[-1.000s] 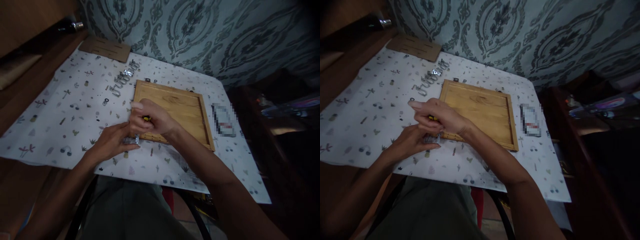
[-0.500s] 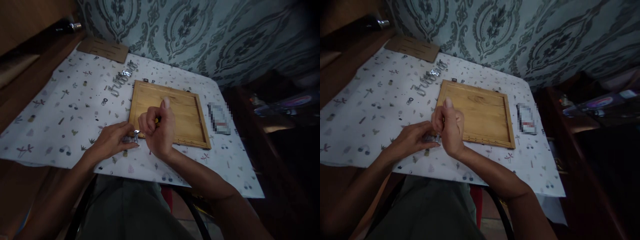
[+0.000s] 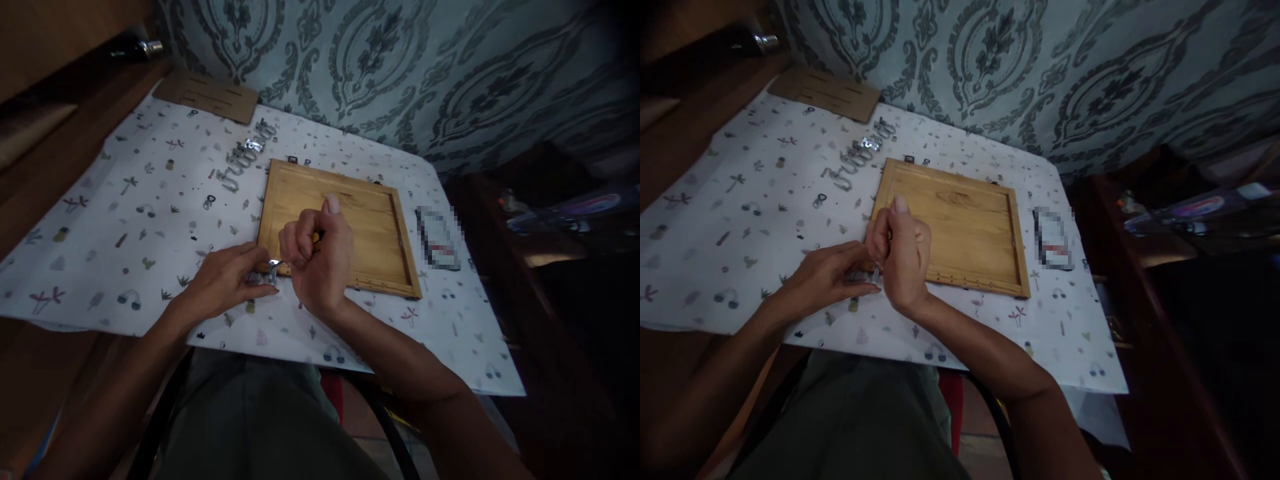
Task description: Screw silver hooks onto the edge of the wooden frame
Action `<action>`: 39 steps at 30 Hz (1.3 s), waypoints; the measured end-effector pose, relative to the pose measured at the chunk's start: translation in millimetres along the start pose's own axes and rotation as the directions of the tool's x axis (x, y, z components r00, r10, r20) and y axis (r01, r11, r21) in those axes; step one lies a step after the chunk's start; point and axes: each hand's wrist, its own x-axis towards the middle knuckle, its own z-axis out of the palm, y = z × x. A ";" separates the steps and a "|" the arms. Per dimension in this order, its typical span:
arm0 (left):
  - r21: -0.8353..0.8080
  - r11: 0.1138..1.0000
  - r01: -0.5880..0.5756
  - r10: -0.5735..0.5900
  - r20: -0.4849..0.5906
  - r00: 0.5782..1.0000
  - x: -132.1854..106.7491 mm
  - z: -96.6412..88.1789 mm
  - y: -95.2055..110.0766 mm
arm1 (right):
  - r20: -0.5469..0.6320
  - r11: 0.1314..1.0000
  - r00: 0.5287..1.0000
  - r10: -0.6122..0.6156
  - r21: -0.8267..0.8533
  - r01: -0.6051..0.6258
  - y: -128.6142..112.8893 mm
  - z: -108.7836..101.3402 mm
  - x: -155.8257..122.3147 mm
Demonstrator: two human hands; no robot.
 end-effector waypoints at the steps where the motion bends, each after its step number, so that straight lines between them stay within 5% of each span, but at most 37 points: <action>1: -0.003 1.000 -0.001 0.001 -0.002 1.000 -0.2 0.5 -0.2 | 0.001 1.000 1.000 -0.012 0.014 0.012 0.6 0.1 -0.4; 12: -0.012 1.000 0.018 -0.018 0.041 0.999 1.4 -4.9 2.6 | -0.099 0.990 0.995 -0.014 -0.138 0.000 0.9 3.7 -3.3; 27: 0.029 0.999 0.028 -0.029 0.036 0.999 2.4 -5.4 4.1 | -0.023 0.987 0.999 -0.027 -0.160 0.023 -17.4 -16.3 4.0; 39: 0.053 0.996 0.071 -0.075 0.060 0.995 4.1 -6.4 5.9 | 0.004 1.000 1.000 0.025 0.006 -0.025 -6.1 -13.6 2.6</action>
